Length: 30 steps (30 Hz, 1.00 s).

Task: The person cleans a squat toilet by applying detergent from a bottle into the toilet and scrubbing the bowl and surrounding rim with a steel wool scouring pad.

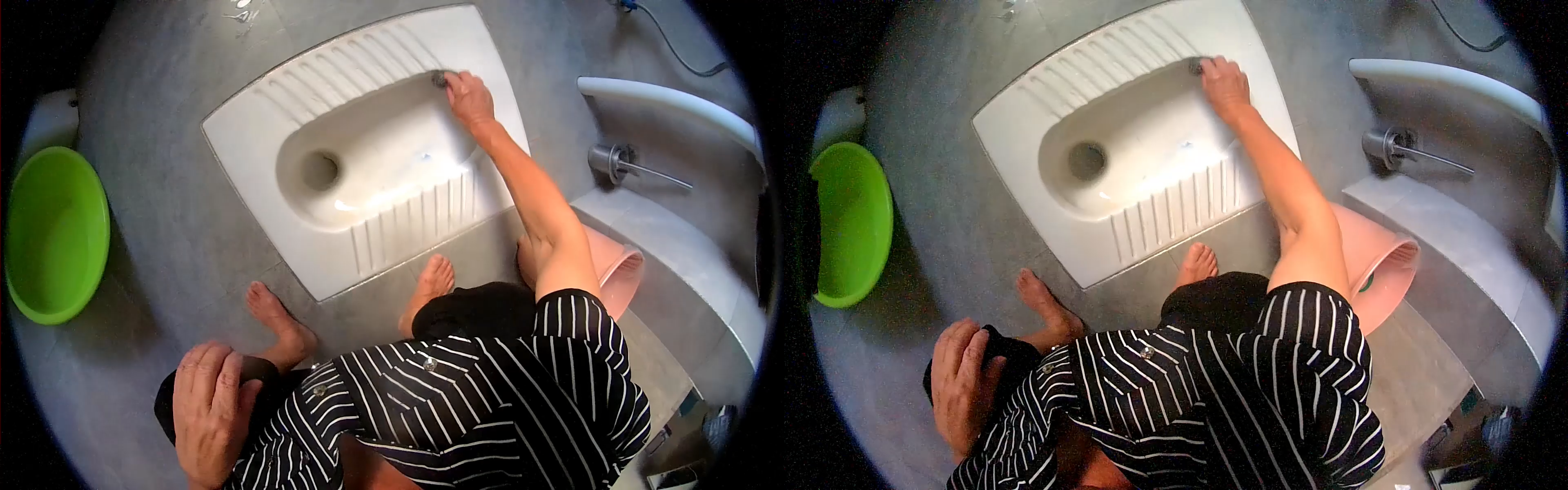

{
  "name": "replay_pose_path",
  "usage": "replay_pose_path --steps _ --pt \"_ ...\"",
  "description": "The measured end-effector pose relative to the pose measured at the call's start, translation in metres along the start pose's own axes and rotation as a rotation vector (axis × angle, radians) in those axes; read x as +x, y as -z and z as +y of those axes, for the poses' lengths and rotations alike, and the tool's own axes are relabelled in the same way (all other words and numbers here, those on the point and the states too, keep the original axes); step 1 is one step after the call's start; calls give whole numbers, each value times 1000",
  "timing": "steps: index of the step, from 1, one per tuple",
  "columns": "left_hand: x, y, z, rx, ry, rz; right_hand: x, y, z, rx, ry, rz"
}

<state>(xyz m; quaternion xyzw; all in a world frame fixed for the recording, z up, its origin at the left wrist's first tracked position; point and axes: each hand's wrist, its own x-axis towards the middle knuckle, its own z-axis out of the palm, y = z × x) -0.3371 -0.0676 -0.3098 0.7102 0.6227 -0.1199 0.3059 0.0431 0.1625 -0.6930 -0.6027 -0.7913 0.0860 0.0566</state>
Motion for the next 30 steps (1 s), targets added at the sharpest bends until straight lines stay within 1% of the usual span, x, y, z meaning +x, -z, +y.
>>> replay_pose_path --steps 2,5,8,9,12,13,16,18,20,22,25,26,27,28,29,30 --pt "-1 -2 -4 10 -20 1 -30 -13 11 77 -58 -97" --pt "-3 -6 -11 -5 -42 -10 -52 -18 5 194 -253 -51" --pt "-4 -7 -12 -9 -46 -21 -36 -27 5 275 -381 -44" --pt "-5 -6 -11 -5 -33 -23 -30 -34 4 251 -433 -19" --pt "-7 -7 -9 -9 9 -25 -21 -61 -4 121 -501 -59" --pt "-7 -8 -9 -22 18 -27 -22 -73 -9 107 -430 -30" --pt "-7 -9 -8 -46 38 -31 -36 -91 -26 240 -35 -48" --pt "-5 -11 -8 -38 40 -28 -51 -95 -58 197 107 -317" --pt "-3 -11 -7 -3 31 -26 -75 -87 -100 205 348 -719" --pt "0 -9 -3 6 27 -26 -103 -86 -121 263 579 -714" --pt "1 -8 -4 -18 10 -24 -98 -72 -129 280 570 -616" --pt "1 -8 -5 -33 5 -19 -88 -65 -123 269 474 -558" --pt "2 -8 -6 -26 7 -17 -79 -80 -108 202 338 -426" --pt "1 -8 -7 -22 11 -14 -65 -83 -89 178 153 -341" --pt "2 -9 -8 -18 19 -12 -55 -99 -58 279 9 -125" --pt "2 -10 -9 -21 24 -8 -47 -75 -53 462 -291 134"
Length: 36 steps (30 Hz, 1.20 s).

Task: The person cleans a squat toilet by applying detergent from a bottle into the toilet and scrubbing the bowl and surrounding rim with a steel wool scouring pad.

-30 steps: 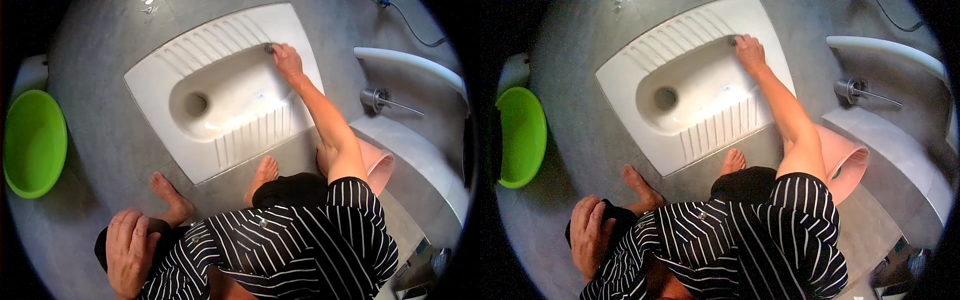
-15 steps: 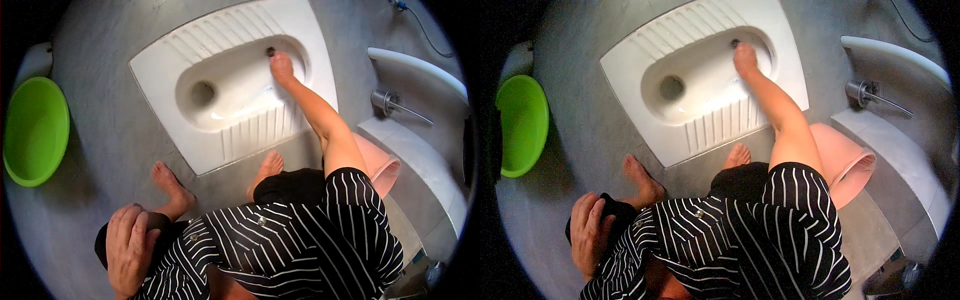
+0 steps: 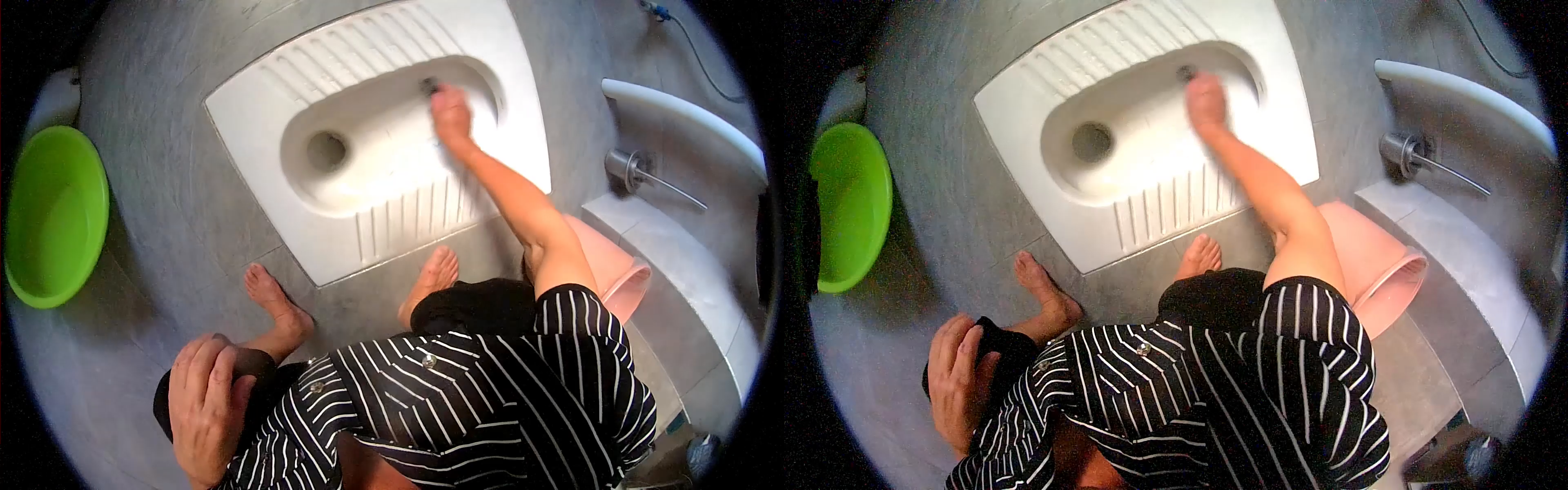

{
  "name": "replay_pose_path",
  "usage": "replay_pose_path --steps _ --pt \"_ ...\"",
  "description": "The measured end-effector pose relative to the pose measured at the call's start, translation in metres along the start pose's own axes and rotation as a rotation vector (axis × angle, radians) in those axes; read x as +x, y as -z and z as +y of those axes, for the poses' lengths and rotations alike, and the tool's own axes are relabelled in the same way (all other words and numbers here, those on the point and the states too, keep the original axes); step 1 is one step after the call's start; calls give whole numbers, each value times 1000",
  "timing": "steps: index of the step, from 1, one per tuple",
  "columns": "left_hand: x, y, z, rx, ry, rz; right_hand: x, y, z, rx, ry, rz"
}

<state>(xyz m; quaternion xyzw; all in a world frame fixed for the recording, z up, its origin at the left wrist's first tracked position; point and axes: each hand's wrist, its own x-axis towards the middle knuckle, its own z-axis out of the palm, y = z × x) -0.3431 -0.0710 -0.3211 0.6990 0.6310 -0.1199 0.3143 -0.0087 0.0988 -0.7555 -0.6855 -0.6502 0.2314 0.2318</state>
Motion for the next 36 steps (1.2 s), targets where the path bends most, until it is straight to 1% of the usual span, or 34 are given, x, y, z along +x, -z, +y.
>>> replay_pose_path --steps 2,5,6,8,10,12,14,16,19,22,24,25,26,27,28,29,30,31,34,35,36 --pt "-1 -1 -1 -6 4 -4 31 6 30 -200 -124 267" --pt "-2 -3 0 8 26 -12 44 0 31 -241 -192 83" --pt "-2 -3 1 17 36 -15 36 -10 21 -229 -55 82" --pt "2 -3 3 33 51 -18 30 -37 8 -173 229 -48" --pt "2 -2 5 31 56 -8 15 -64 -17 -298 415 -247" --pt "3 -3 9 24 56 5 -4 -77 -46 -440 576 -533" --pt "2 -3 11 16 56 14 -41 -75 -48 -315 839 -654" --pt "-1 -5 11 17 44 23 -63 -67 -58 -324 852 -904" --pt "-2 -6 11 5 44 33 -61 -47 -57 -196 634 -1075" --pt "-2 -10 1 -16 -1 9 -32 -6 -50 155 88 -1133" --pt "-3 -12 -14 -62 -40 -43 -25 27 -47 438 -427 -1067" --pt "-3 -12 -23 -96 -54 -86 -25 36 -40 686 -589 -1019" --pt "5 -9 -25 -128 -71 -128 -22 53 -42 792 -720 -1007" --pt "16 -6 -30 -103 -160 -127 -22 66 -43 881 -749 -980" --pt "30 -6 -37 -136 -207 -127 -22 76 -43 967 -774 -953" --pt "45 -13 -42 -121 -176 -42 -22 85 -43 1017 -768 -940" --pt "68 -16 -53 -116 -264 -7 -22 94 -45 1064 -761 -926" --pt "92 -19 -55 -61 -280 48 -23 102 -46 1110 -753 -912" --pt "170 -33 -55 -51 -401 215 -23 127 -56 1129 -710 -859" --pt "190 -38 -49 -198 -332 195 -24 135 -58 1125 -688 -843" --pt "208 -44 -39 -251 -314 187 -24 142 -59 1122 -667 -829"
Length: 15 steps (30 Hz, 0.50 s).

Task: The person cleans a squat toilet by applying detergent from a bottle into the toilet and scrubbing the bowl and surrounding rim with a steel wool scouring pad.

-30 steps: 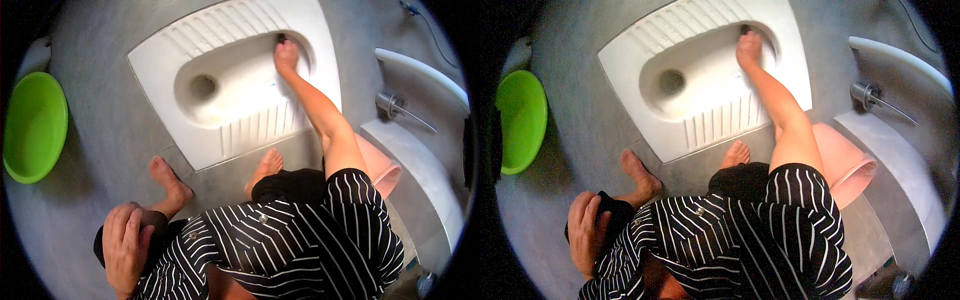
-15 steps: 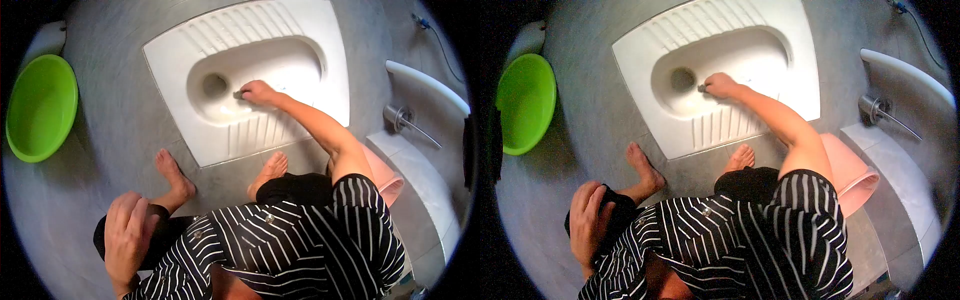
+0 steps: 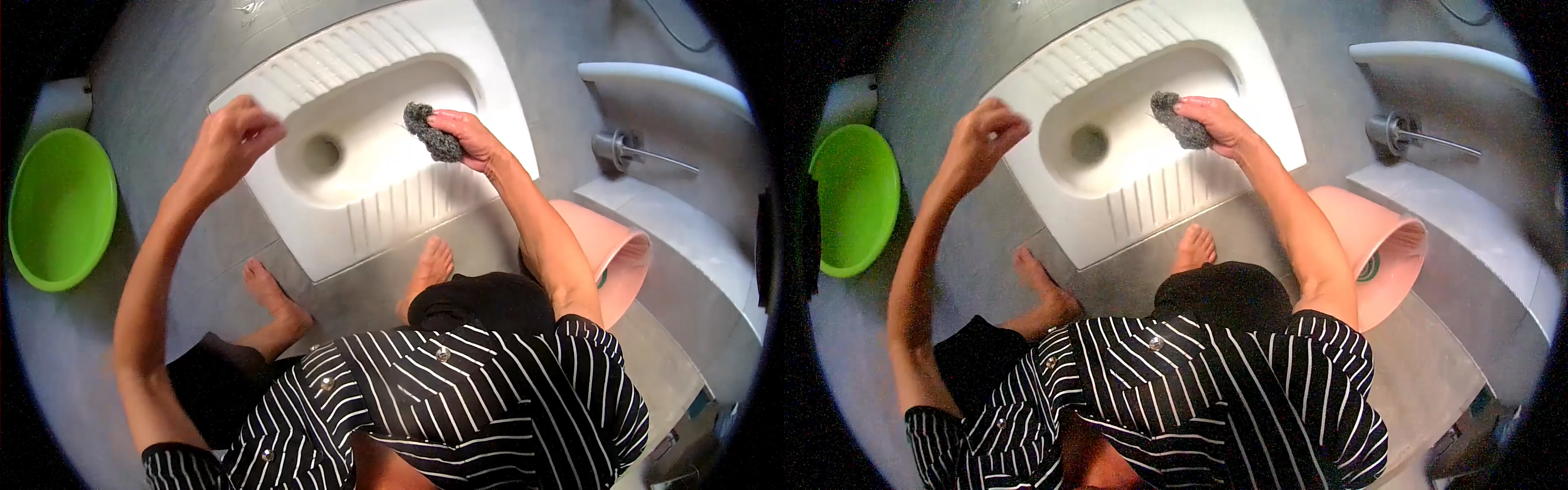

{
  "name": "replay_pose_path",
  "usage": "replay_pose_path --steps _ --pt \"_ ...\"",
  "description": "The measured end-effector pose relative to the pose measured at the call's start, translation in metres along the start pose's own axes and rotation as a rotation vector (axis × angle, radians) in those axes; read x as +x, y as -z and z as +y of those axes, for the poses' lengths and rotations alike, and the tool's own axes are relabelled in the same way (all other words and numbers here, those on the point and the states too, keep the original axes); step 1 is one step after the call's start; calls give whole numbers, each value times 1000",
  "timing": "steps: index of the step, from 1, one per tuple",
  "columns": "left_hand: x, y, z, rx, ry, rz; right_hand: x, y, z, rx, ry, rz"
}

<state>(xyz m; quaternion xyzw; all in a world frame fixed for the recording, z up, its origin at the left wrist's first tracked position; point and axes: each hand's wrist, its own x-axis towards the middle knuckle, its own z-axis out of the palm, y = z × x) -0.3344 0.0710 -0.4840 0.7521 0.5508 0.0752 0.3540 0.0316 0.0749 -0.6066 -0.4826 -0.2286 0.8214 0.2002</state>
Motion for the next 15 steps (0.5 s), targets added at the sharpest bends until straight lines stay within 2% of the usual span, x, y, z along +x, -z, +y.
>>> replay_pose_path --steps 3,6,9,15 --pt "36 -44 14 -296 55 64 -18 -12 -14 -24 68 9" --pt "51 -88 23 -352 4 77 -32 -21 -18 -23 111 27" --pt "48 -102 44 -344 15 54 -42 -30 -21 -18 145 26" --pt "47 -119 63 -619 70 3 -57 -48 -20 10 190 -24"
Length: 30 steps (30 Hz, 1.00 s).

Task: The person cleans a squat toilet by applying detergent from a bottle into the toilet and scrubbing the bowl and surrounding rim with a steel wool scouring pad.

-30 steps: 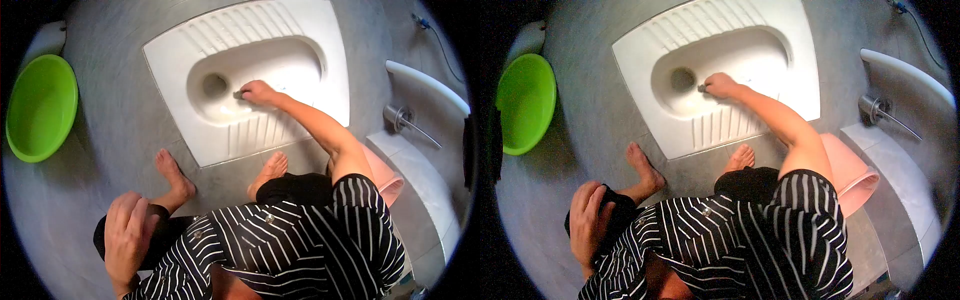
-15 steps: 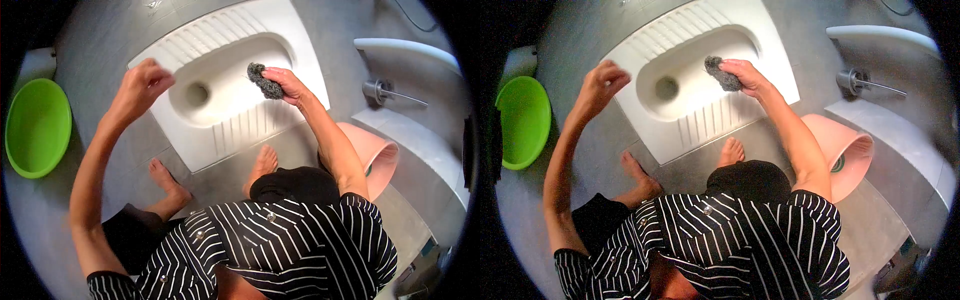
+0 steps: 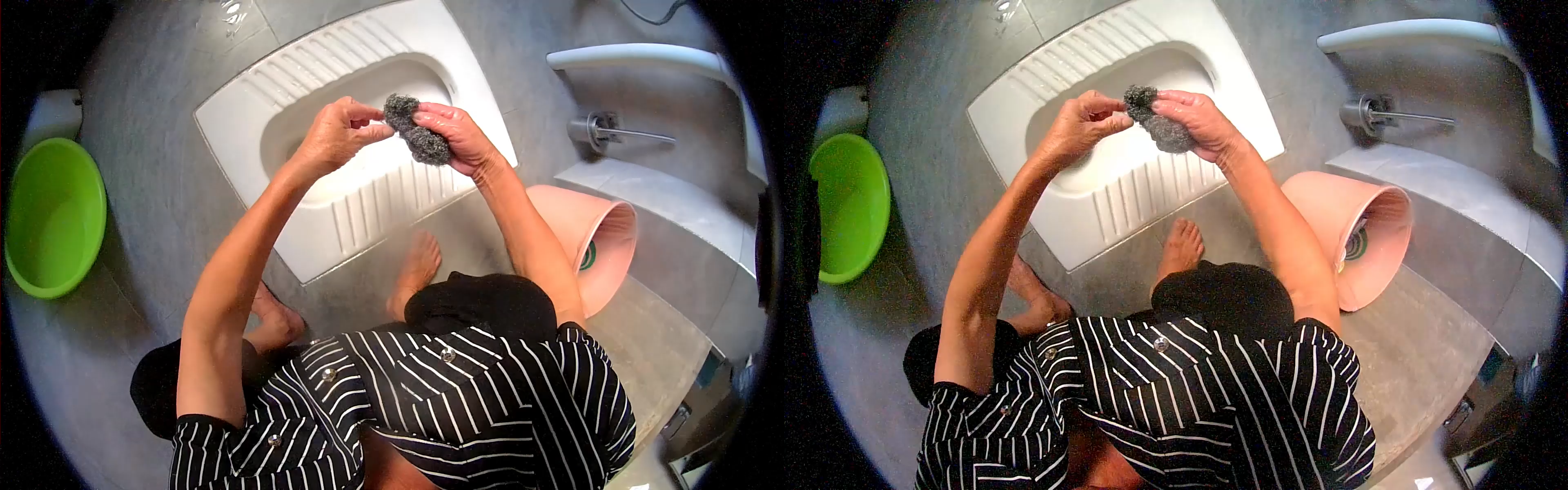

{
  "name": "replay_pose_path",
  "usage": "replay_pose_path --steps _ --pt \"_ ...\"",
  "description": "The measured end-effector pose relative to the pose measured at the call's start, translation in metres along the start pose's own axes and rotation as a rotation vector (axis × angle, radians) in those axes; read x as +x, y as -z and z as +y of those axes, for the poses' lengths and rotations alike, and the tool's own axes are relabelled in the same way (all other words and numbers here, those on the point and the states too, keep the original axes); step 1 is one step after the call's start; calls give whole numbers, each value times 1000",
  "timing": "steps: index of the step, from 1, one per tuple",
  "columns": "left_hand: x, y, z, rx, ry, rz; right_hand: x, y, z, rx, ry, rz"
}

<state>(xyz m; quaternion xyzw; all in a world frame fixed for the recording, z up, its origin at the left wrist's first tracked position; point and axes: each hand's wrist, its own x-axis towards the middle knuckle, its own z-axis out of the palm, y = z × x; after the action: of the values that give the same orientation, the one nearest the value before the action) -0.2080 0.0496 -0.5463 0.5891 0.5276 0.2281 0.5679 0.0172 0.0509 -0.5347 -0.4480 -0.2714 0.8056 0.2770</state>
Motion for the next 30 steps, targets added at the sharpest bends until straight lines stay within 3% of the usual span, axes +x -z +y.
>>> replay_pose_path --steps 11,14,22,27,30 --pt "-4 -6 -1 18 11 106 -3 10 15 27 92 46" --pt "-9 1 8 -78 169 109 1 24 23 42 123 95" --pt "-1 31 19 -207 197 254 2 55 42 134 142 174" --pt "4 58 34 -325 102 263 -4 68 50 176 127 258" --pt "6 70 47 -210 66 272 -6 75 55 195 128 277"
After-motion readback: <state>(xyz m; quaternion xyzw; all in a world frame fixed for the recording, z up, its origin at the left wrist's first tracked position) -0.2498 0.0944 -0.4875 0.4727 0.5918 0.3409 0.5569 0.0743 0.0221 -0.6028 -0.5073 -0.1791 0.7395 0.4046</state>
